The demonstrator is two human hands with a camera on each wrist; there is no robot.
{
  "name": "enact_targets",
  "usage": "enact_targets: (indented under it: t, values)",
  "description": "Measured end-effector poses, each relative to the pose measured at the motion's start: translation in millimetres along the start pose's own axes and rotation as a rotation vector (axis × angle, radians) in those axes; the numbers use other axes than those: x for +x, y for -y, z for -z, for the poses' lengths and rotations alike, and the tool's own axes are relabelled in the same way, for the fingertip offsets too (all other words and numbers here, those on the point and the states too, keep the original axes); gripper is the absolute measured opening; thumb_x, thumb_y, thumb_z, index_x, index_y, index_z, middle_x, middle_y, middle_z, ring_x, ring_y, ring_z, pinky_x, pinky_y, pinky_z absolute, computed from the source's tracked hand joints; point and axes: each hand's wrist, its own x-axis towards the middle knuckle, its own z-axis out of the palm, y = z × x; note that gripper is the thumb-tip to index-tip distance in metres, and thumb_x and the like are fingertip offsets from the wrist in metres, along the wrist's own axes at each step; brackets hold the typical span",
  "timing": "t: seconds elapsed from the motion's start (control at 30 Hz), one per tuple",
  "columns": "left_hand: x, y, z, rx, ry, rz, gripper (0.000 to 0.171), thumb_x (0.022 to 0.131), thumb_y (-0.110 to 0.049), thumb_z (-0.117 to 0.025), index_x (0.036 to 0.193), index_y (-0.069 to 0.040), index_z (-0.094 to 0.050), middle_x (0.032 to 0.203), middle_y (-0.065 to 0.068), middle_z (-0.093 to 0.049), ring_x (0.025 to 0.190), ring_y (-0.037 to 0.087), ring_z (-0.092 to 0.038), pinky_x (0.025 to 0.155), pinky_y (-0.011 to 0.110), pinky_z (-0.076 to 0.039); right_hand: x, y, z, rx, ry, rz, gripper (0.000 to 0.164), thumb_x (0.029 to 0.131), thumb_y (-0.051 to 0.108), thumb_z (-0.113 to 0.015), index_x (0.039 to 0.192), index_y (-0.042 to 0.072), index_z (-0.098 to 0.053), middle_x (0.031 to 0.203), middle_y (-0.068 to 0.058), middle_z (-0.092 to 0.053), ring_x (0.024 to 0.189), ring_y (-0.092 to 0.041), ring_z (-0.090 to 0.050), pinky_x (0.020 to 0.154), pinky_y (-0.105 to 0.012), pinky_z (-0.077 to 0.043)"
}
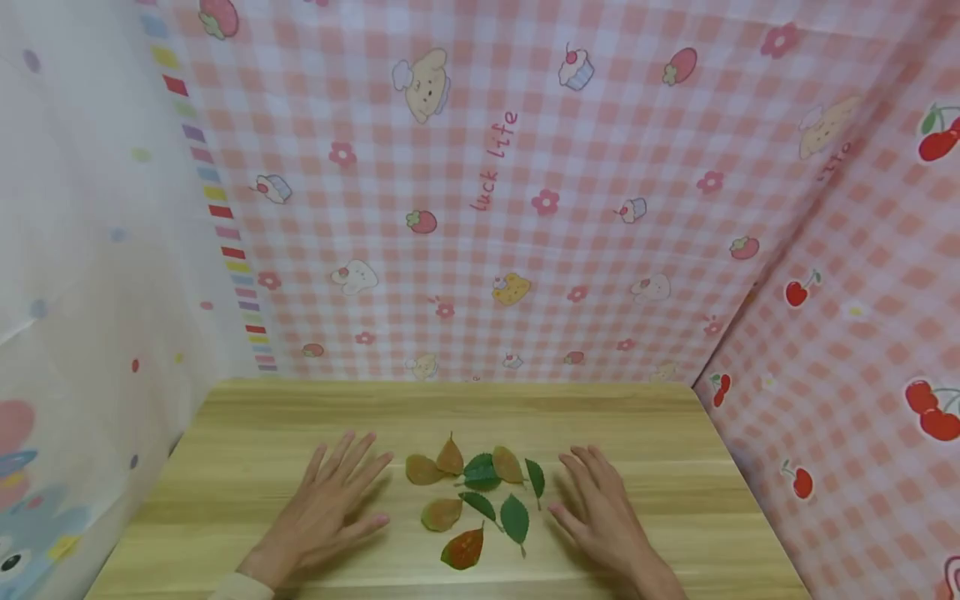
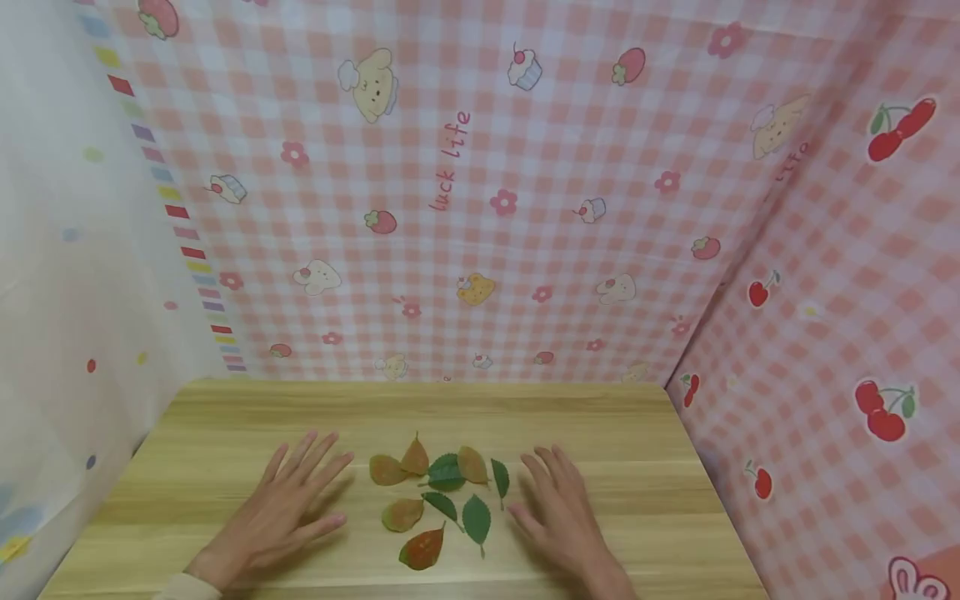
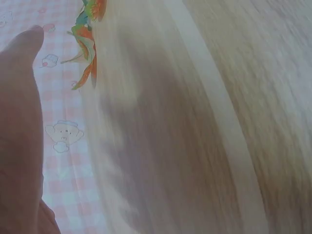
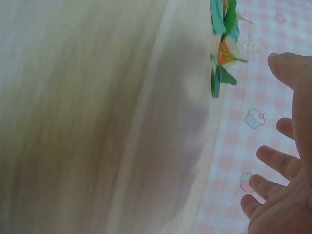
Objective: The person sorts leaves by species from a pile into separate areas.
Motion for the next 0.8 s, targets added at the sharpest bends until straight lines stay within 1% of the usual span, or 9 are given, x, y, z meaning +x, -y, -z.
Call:
enact_targets:
  t: [0.1,0.13,0.17,0.23,0.33,0.37,0.47,0.6,0.8]
  values:
    - [0.6,-3.0,-2.6,-0.023,0.013,0.012,0.082,0.105,-0.066,-0.068,0.171,-0.022,-0.049,0.183,0.017,-0.037,0.172,0.044,-0.030,0.137,0.034,0.025,2,3,-5,0.043,-0.008,-0.009,0.073,0.091,0.023,-0.095,0.153,0.002,-0.063,0.156,-0.027,-0.064,0.150,-0.054,-0.054,0.117,-0.075,-0.045]
    - [1.0,-4.6,-3.1,-0.047,0.021,0.022,0.081,0.105,-0.065,-0.069,0.172,-0.022,-0.048,0.183,0.017,-0.037,0.172,0.045,-0.031,0.140,0.038,0.022,3,4,-7,0.059,-0.006,-0.020,0.072,0.091,0.022,-0.096,0.152,0.001,-0.064,0.155,-0.026,-0.064,0.148,-0.052,-0.056,0.116,-0.073,-0.047]
    - [2.0,-6.3,-3.3,-0.081,0.033,0.033,0.081,0.106,-0.063,-0.070,0.172,-0.022,-0.047,0.183,0.018,-0.037,0.170,0.047,-0.033,0.144,0.048,0.015,4,5,-8,0.075,-0.001,-0.035,0.071,0.092,0.023,-0.095,0.151,0.000,-0.065,0.155,-0.026,-0.065,0.147,-0.051,-0.058,0.116,-0.071,-0.049]
    - [4.5,-10.0,-3.0,-0.164,0.059,0.058,0.081,0.106,-0.058,-0.073,0.173,-0.022,-0.045,0.184,0.019,-0.035,0.168,0.052,-0.033,0.144,0.066,-0.002,5,8,-10,0.124,0.031,-0.089,0.068,0.093,0.023,-0.095,0.150,0.001,-0.065,0.156,-0.024,-0.064,0.147,-0.047,-0.059,0.116,-0.068,-0.052]
    - [8.3,-15.9,-3.2,-0.295,0.086,0.085,0.081,0.106,-0.050,-0.076,0.173,-0.018,-0.045,0.184,0.021,-0.034,0.164,0.058,-0.035,0.128,0.084,-0.030,7,12,-12,0.207,0.089,-0.201,0.063,0.096,0.021,-0.093,0.150,0.003,-0.066,0.157,-0.021,-0.065,0.149,-0.045,-0.058,0.119,-0.067,-0.053]
    - [9.8,-17.3,-3.4,-0.325,0.088,0.088,0.081,0.106,-0.048,-0.077,0.173,-0.016,-0.045,0.184,0.021,-0.034,0.163,0.060,-0.037,0.123,0.086,-0.034,8,13,-13,0.232,0.101,-0.234,0.062,0.096,0.021,-0.092,0.150,0.004,-0.066,0.157,-0.020,-0.065,0.150,-0.044,-0.058,0.120,-0.067,-0.052]
    - [12.4,-20.8,-5.3,-0.376,0.082,0.094,0.078,0.107,-0.045,-0.077,0.171,-0.010,-0.047,0.183,0.022,-0.036,0.162,0.058,-0.041,0.122,0.084,-0.039,11,15,-16,0.275,0.103,-0.285,0.059,0.095,0.019,-0.093,0.147,0.004,-0.068,0.152,-0.016,-0.070,0.146,-0.041,-0.061,0.119,-0.065,-0.053]
    - [15.8,-24.0,-7.5,-0.457,0.079,0.128,0.073,0.109,-0.037,-0.076,0.169,-0.005,-0.048,0.181,0.024,-0.038,0.159,0.056,-0.047,0.118,0.082,-0.045,15,18,-21,0.298,0.071,-0.308,0.053,0.093,0.016,-0.095,0.140,0.005,-0.072,0.136,-0.011,-0.077,0.129,-0.034,-0.071,0.109,-0.057,-0.059]
    - [24.8,-26.7,-9.6,-0.549,0.083,0.182,0.068,0.112,-0.031,-0.073,0.168,-0.003,-0.048,0.178,0.028,-0.041,0.159,0.056,-0.048,0.120,0.079,-0.046,20,20,-28,0.347,0.084,-0.397,0.041,0.091,0.014,-0.096,0.127,0.008,-0.078,0.121,-0.006,-0.080,0.116,-0.026,-0.076,0.105,-0.043,-0.062]
